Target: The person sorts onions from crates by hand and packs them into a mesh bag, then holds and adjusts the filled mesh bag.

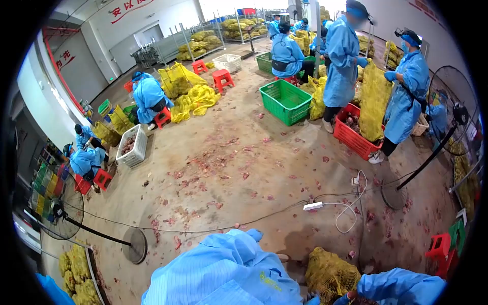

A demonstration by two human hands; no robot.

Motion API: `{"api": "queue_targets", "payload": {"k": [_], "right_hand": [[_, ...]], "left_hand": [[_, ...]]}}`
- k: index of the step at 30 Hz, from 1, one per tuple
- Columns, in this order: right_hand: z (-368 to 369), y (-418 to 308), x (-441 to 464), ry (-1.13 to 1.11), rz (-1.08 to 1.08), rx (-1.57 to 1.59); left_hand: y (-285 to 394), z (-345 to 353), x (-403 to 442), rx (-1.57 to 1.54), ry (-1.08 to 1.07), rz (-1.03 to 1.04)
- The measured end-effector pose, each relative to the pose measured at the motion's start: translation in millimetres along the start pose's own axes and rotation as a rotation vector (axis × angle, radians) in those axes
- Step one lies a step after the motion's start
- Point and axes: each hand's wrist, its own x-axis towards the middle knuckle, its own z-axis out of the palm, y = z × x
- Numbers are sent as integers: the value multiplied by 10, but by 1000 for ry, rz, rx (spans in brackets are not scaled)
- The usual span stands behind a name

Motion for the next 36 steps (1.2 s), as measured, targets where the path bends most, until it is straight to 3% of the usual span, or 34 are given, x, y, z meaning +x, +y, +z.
{"api": "queue_targets", "payload": {"k": [1,13,16,17,20,21,23,26,27,29,31,36], "right_hand": [[4,0,-3,-5,3,1],[-160,55,-58,-94,71,45],[-159,91,-292,-172,41,77],[-62,83,-473,-76,-88,-5],[-266,354,-81,-9,-40,-15],[-202,311,-272,77,-125,68],[-176,256,-397,137,-121,130],[-340,403,-501,177,-106,192],[-379,433,-525,175,-110,185],[-508,580,-497,202,-77,194],[-618,768,-447,269,-156,298],[-797,814,-683,344,31,175]], "left_hand": [[-6,-32,-28,-170,-20,-54],[188,-272,-589,-275,5,-190],[-22,-352,-670,-543,0,-187],[-58,-402,-739,-677,-34,-185],[-67,-494,-840,-907,-111,-290],[-137,-326,-719,-892,117,-332],[-31,-513,-748,-901,-218,-345],[-195,-423,-578,-1025,-311,-285],[-95,-408,-616,-1014,-320,-287],[268,-423,-788,-808,-97,-347],[487,-424,-826,-728,-124,-344],[915,-340,-955,-554,-246,-280]]}}
